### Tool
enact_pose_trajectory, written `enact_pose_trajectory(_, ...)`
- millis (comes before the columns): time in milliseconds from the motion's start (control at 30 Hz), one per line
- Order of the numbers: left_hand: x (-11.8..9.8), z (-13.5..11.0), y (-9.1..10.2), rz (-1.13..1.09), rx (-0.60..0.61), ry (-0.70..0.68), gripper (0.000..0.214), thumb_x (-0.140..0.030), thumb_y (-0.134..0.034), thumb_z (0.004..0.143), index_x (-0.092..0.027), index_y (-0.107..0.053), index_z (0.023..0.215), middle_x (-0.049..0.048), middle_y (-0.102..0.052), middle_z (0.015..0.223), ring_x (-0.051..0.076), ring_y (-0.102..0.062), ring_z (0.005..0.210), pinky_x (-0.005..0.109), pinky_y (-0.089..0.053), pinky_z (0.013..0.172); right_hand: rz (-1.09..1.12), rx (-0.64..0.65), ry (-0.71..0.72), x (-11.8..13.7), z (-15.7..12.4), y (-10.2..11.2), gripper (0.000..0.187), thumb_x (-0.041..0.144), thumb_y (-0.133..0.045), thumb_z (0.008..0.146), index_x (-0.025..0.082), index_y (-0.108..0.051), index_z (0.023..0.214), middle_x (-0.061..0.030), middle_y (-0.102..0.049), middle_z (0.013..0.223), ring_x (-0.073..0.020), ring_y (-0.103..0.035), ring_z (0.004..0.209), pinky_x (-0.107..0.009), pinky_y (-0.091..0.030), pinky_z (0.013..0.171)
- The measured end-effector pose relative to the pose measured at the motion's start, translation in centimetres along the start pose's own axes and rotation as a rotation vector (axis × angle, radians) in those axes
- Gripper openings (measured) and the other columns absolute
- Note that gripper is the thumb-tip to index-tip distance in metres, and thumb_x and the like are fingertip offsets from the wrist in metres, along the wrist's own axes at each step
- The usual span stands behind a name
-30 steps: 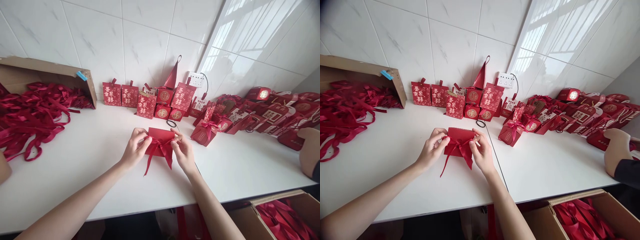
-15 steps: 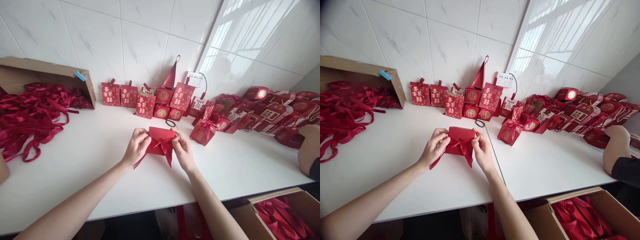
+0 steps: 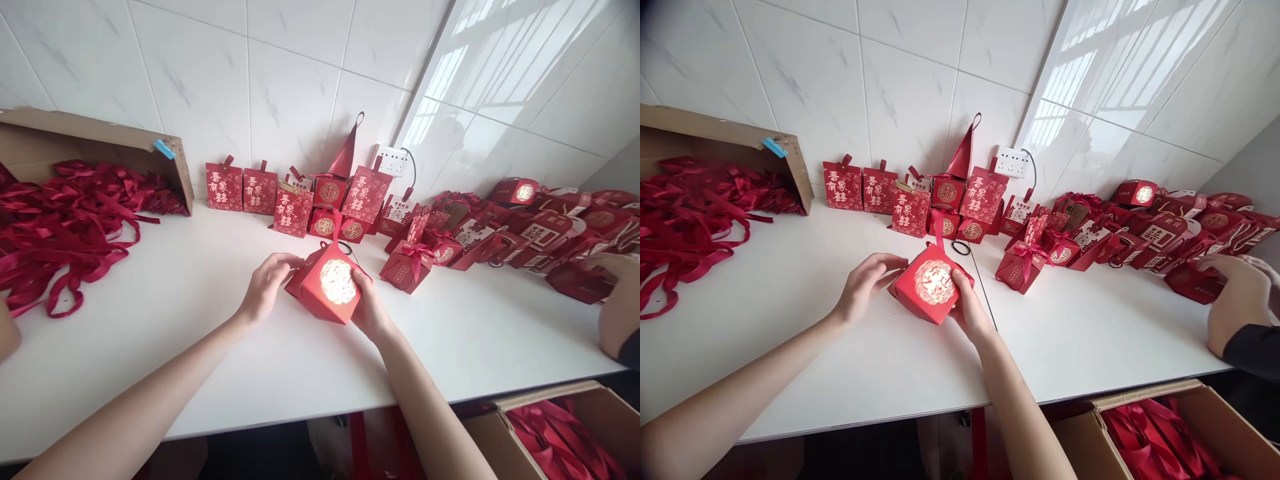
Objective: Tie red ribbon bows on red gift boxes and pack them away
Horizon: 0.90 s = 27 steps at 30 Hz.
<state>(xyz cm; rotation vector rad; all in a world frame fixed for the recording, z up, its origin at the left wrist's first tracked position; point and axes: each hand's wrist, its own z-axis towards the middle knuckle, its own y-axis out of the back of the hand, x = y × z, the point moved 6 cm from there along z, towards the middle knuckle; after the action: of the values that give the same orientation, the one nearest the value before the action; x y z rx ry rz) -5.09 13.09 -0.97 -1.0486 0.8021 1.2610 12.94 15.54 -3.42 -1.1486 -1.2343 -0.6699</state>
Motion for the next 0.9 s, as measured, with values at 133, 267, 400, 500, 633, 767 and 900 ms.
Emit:
enact_pose_trajectory(133, -0.7, -0.6, -1.1, -0.017, 0.257, -0.137, 0.049, -0.043, -0.054, 0.083, -0.017, -0.057, 0.125, 0.0105, -0.057, 0.13, 0.031, -0.047, 0.125, 0.043, -0.037, 0.105, 0.348, 0.127, -0.357, -1.2, -0.4, -0.9, 0.049, 0.059, -0.038, 0.086, 0.019, -0.055, 0.108, -0.0075, -0.066, 0.093, -0.0196, -0.067, 0.08, -0.035, -0.059, 0.065)
enact_pose_trajectory(267, -1.0, -0.8, -1.1, -0.031, 0.277, -0.187, 0.046, -0.037, -0.053, 0.086, -0.019, -0.055, 0.128, 0.0073, -0.055, 0.133, 0.029, -0.043, 0.129, 0.041, -0.035, 0.108, 0.482, 0.165, -0.44, -1.3, -0.7, -1.0, 0.048, 0.058, -0.039, 0.087, 0.018, -0.054, 0.108, -0.0077, -0.065, 0.095, -0.0197, -0.068, 0.082, -0.036, -0.06, 0.066)
enact_pose_trajectory(400, -1.1, -0.8, -1.2, -0.011, 0.287, -0.19, 0.046, -0.036, -0.051, 0.086, -0.019, -0.054, 0.129, 0.0069, -0.054, 0.135, 0.03, -0.044, 0.129, 0.042, -0.035, 0.109, 0.505, 0.133, -0.449, -1.5, -0.6, -0.9, 0.047, 0.057, -0.041, 0.087, 0.02, -0.052, 0.112, -0.0073, -0.064, 0.098, -0.0212, -0.067, 0.086, -0.038, -0.061, 0.066)
enact_pose_trajectory(500, -1.2, -0.9, -1.2, -0.007, 0.291, -0.202, 0.045, -0.036, -0.051, 0.086, -0.02, -0.055, 0.129, 0.0065, -0.054, 0.134, 0.03, -0.043, 0.129, 0.042, -0.035, 0.109, 0.508, 0.108, -0.45, -1.9, -0.3, -0.9, 0.048, 0.057, -0.04, 0.087, 0.019, -0.052, 0.114, -0.0071, -0.064, 0.097, -0.0211, -0.067, 0.086, -0.038, -0.061, 0.064)
enact_pose_trajectory(633, -1.0, -1.1, -1.2, 0.025, 0.321, -0.201, 0.046, -0.037, -0.051, 0.087, -0.019, -0.054, 0.129, 0.0068, -0.051, 0.137, 0.03, -0.041, 0.131, 0.041, -0.032, 0.111, 0.461, 0.134, -0.43, -2.4, -0.5, -1.2, 0.05, 0.058, -0.041, 0.085, 0.019, -0.052, 0.114, -0.0072, -0.063, 0.094, -0.0194, -0.066, 0.083, -0.035, -0.061, 0.062)
enact_pose_trajectory(767, -0.7, -1.3, -1.4, 0.114, 0.322, -0.135, 0.045, -0.043, -0.051, 0.085, -0.02, -0.059, 0.122, 0.0069, -0.056, 0.132, 0.029, -0.046, 0.126, 0.039, -0.039, 0.105, 0.194, -0.142, -0.049, -0.4, -3.7, 1.9, 0.052, 0.058, -0.048, 0.08, 0.021, -0.049, 0.117, -0.0091, -0.062, 0.107, -0.0247, -0.061, 0.1, -0.04, -0.059, 0.073)
enact_pose_trajectory(900, -0.1, -1.5, -1.8, 0.342, 0.249, -0.034, 0.044, -0.057, -0.052, 0.079, -0.019, -0.068, 0.094, 0.0056, -0.066, 0.116, 0.03, -0.058, 0.108, 0.041, -0.044, 0.096, -0.55, -0.736, 0.574, 6.6, -14.1, 8.4, 0.068, 0.046, -0.07, 0.068, 0.026, -0.041, 0.126, -0.0115, -0.045, 0.131, -0.0296, -0.045, 0.123, -0.049, -0.046, 0.098)
